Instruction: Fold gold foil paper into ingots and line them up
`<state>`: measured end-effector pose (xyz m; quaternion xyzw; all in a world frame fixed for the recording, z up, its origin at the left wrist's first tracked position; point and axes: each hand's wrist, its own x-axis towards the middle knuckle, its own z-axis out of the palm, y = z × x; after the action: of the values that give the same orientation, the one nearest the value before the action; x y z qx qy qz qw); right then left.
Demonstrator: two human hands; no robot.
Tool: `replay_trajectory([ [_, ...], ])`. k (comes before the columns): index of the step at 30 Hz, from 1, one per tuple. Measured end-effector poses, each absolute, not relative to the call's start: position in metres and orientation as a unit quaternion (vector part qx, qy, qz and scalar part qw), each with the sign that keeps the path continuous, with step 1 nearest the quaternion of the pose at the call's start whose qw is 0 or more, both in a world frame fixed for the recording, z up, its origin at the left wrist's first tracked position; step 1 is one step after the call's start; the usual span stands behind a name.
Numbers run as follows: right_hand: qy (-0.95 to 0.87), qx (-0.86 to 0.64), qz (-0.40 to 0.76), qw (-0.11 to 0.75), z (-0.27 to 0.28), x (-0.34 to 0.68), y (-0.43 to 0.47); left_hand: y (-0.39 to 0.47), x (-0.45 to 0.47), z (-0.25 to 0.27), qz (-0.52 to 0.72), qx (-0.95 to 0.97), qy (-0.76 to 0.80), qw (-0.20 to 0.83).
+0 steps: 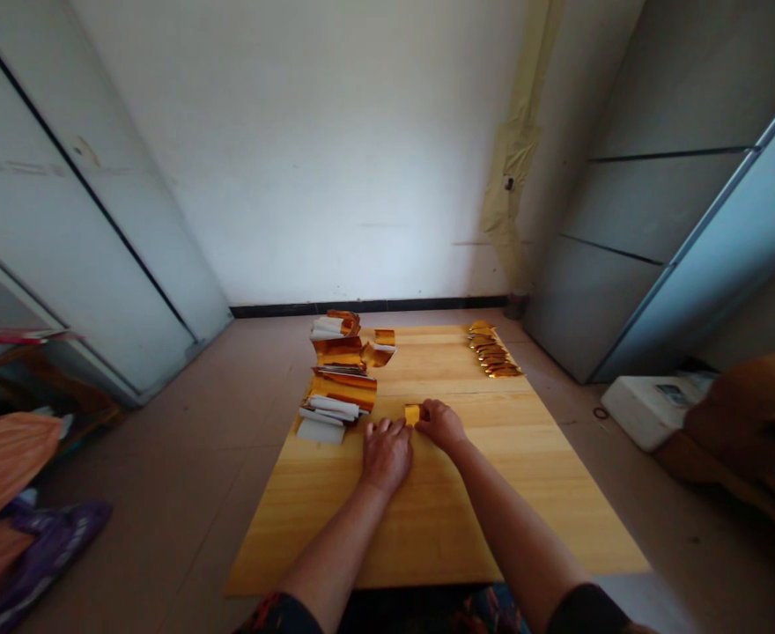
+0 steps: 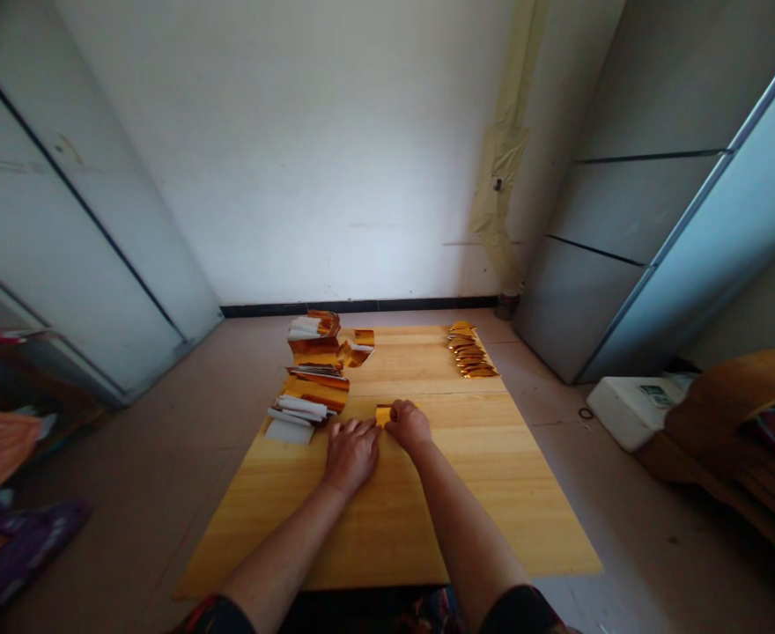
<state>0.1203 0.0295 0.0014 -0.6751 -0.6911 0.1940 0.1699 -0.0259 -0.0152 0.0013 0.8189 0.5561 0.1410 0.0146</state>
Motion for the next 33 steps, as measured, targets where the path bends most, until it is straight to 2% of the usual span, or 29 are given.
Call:
replay_trajectory([
  [9,-0.675,-0.685,0.224,0.156,0.006,0.124,0.036,-0.016,-0.028,-0.003,0.145,0.808,0.57,0.002],
  [15,-0.654,-0.723,0.183,0.127,0.014,0.108,0.031,-0.015,-0.028,-0.005,0.151,0.809,0.568,-0.007],
  [20,-0.697,-0.682,0.168,0.145,0.012,0.123,0.025,-0.014,-0.028,-0.007,0.172,0.811,0.559,-0.025],
  [25,-0.719,-0.678,0.081,0.132,0.008,0.15,0.009,-0.01,-0.028,-0.009,0.195,0.809,0.553,-0.027],
  [33,-0.736,-0.646,0.047,0.195,0.001,0.147,-0.002,-0.001,-0.022,-0.002,0.26,0.828,0.498,0.0],
])
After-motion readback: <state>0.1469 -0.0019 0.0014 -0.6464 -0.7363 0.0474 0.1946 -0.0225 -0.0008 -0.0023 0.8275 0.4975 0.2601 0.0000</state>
